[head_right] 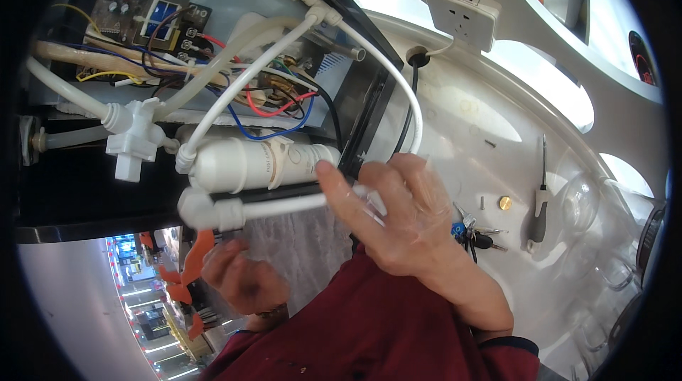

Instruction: The person opens the back panel of a wall-mounted appliance and manipulates internal white pipes and wires. They use a screwdriver to adjust a fitting on a pipe, then walk to a locker to retrieve keys before returning to continue adjusting the pipe fitting and reassembling the internal components.

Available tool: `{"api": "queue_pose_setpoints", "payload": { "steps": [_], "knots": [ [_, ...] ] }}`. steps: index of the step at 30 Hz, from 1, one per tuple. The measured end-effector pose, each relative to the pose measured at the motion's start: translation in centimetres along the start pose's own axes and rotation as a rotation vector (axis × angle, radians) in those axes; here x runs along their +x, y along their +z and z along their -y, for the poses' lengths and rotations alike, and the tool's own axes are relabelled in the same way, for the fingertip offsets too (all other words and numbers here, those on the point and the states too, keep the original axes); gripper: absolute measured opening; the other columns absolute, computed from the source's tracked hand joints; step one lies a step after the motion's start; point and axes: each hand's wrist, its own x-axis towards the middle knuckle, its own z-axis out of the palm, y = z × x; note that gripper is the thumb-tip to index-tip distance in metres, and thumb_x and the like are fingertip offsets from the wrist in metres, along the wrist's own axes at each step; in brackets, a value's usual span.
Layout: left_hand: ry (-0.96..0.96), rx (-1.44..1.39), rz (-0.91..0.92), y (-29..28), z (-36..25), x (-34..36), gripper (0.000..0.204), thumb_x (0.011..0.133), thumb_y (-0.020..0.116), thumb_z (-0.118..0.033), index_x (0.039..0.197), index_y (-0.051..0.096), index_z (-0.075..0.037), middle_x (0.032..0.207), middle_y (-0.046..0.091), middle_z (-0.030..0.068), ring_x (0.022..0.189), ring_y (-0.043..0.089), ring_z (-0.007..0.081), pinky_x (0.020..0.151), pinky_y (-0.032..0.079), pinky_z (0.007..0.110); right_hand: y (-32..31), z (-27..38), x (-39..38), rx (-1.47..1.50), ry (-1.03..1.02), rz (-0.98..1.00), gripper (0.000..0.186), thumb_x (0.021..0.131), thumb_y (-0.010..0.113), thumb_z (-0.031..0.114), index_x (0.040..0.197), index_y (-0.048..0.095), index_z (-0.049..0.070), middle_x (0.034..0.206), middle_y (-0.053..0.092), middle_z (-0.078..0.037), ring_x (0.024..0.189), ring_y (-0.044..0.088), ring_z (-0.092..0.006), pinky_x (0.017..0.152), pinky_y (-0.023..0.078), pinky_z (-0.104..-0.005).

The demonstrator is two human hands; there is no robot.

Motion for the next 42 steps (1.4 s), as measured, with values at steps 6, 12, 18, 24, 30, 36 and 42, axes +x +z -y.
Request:
{"api": "queue_pose_setpoints", "payload": {
  "steps": [6,12,18,24,30,36,42],
  "knots": [
    [-0.017,-0.207,0.066,2.5,-1.9,1.2,0.033,0.077,0.066,-0.004,0.11,0.059,-0.007,0.112,0.056,0.0154,0.094,0.059,0.0276,0.077,0.05,0.037,0.6,-1.1,0.4,-0.054,0.017,0.059,0.058,0.068,0.065,0.005,0.126,0.063,0.013,0.084,0.053,-0.003,0.074,0.051,-0.0199,0.059,0.046,-0.0314],
    [-0.055,-0.227,0.012,4.0,-2.4,2.4,0.032,0.074,0.067,0.002,0.105,0.062,-0.006,0.112,0.058,0.0153,0.093,0.06,0.0283,0.077,0.051,0.036,0.7,-0.8,1.7,-0.029,0.033,0.075,0.056,0.067,0.064,0.004,0.123,0.065,0.011,0.083,0.049,-0.004,0.073,0.049,-0.0207,0.058,0.045,-0.0318],
    [0.007,-0.08,-0.06,2.5,-1.1,2.0,0.029,0.078,0.066,-0.006,0.107,0.062,-0.007,0.115,0.059,0.0147,0.098,0.059,0.0299,0.083,0.05,0.037,0.8,-1.0,2.1,-0.074,0.003,0.123,0.054,0.07,0.064,0.003,0.123,0.065,0.011,0.081,0.044,-0.004,0.072,0.048,-0.0212,0.057,0.043,-0.0332],
    [0.208,0.515,0.092,-2.6,-0.1,6.6,0.025,0.09,0.062,-0.028,0.103,0.066,-0.008,0.119,0.063,0.0154,0.107,0.058,0.0322,0.099,0.041,0.042,0.6,-0.7,4.1,-0.041,-0.056,0.175,0.049,0.071,0.064,0.002,0.119,0.066,0.011,0.08,0.044,-0.005,0.073,0.048,-0.0221,0.06,0.044,-0.0345],
    [0.199,0.681,0.191,-2.6,-0.1,9.9,0.035,0.09,0.063,-0.039,0.093,0.065,-0.003,0.113,0.065,0.0212,0.109,0.059,0.0313,0.1,0.039,0.045,0.2,-0.8,4.5,-0.021,-0.098,0.146,0.054,0.067,0.065,-0.002,0.119,0.066,0.01,0.081,0.05,-0.005,0.076,0.051,-0.0227,0.064,0.045,-0.0354],
    [0.046,0.666,0.102,-0.5,0.4,11.6,0.014,0.085,0.06,-0.016,0.086,0.059,-0.002,0.082,0.058,0.0155,0.092,0.058,0.0309,0.096,0.04,0.039,0.1,-0.5,4.6,-0.007,-0.099,0.15,0.053,0.067,0.065,-0.003,0.118,0.067,0.009,0.083,0.053,-0.006,0.077,0.052,-0.0236,0.065,0.046,-0.0361],
    [-0.006,0.657,-0.014,0.7,0.3,12.1,0.014,0.083,0.061,-0.01,0.074,0.049,-0.009,0.073,0.052,0.0077,0.078,0.053,0.0234,0.085,0.04,0.035,0.2,-1.8,4.9,0.016,-0.106,0.095,0.051,0.069,0.062,-0.007,0.117,0.066,0.008,0.086,0.054,-0.007,0.079,0.054,-0.0251,0.066,0.046,-0.0386]
  ]
}}
